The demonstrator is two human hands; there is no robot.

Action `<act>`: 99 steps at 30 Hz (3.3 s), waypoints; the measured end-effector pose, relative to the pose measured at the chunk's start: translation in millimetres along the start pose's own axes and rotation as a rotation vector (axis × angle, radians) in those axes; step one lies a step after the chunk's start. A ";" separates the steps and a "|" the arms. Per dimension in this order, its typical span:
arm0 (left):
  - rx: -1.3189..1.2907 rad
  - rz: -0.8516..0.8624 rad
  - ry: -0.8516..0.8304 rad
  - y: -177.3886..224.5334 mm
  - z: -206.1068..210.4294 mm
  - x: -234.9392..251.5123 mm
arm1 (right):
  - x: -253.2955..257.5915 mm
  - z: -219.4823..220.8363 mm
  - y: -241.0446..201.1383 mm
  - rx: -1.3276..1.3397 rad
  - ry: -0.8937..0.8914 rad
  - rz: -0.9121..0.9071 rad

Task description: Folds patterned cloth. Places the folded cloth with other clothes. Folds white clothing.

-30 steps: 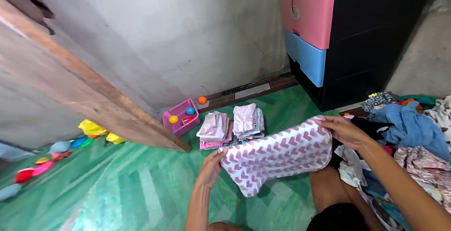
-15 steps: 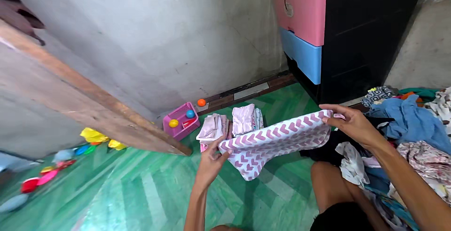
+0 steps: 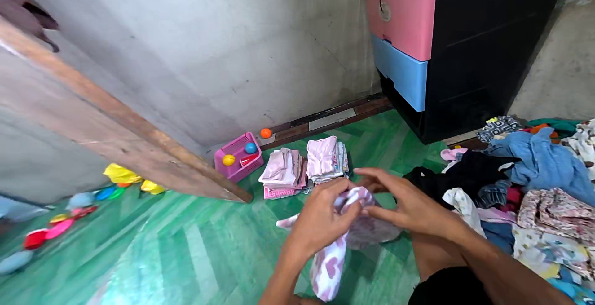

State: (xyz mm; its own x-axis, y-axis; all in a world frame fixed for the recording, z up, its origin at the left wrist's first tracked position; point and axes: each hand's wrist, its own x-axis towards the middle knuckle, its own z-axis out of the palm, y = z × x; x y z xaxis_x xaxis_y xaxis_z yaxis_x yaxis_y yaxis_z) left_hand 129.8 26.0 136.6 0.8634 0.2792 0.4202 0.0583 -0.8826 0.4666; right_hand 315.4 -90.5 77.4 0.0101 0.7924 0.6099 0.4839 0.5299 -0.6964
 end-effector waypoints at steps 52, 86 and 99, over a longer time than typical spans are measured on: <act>-0.408 0.063 0.400 3.5 11.7 -40.4 | 36.2 -22.3 -32.9 -0.168 -0.393 -0.002; -0.736 -0.881 0.457 -56.1 85.3 -57.5 | -45.2 4.5 55.4 0.505 0.316 0.909; -0.917 -0.609 0.181 7.3 189.6 -109.8 | -210.3 -59.6 2.0 0.124 0.252 0.827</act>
State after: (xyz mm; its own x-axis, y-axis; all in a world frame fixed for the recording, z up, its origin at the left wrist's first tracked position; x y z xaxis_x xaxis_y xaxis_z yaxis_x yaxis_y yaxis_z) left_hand 130.4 -82.8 -53.7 0.7263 0.6874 -0.0025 -0.0094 0.0135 0.9999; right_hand 366.5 -274.1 -29.8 0.5161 0.8549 -0.0538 0.1370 -0.1444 -0.9800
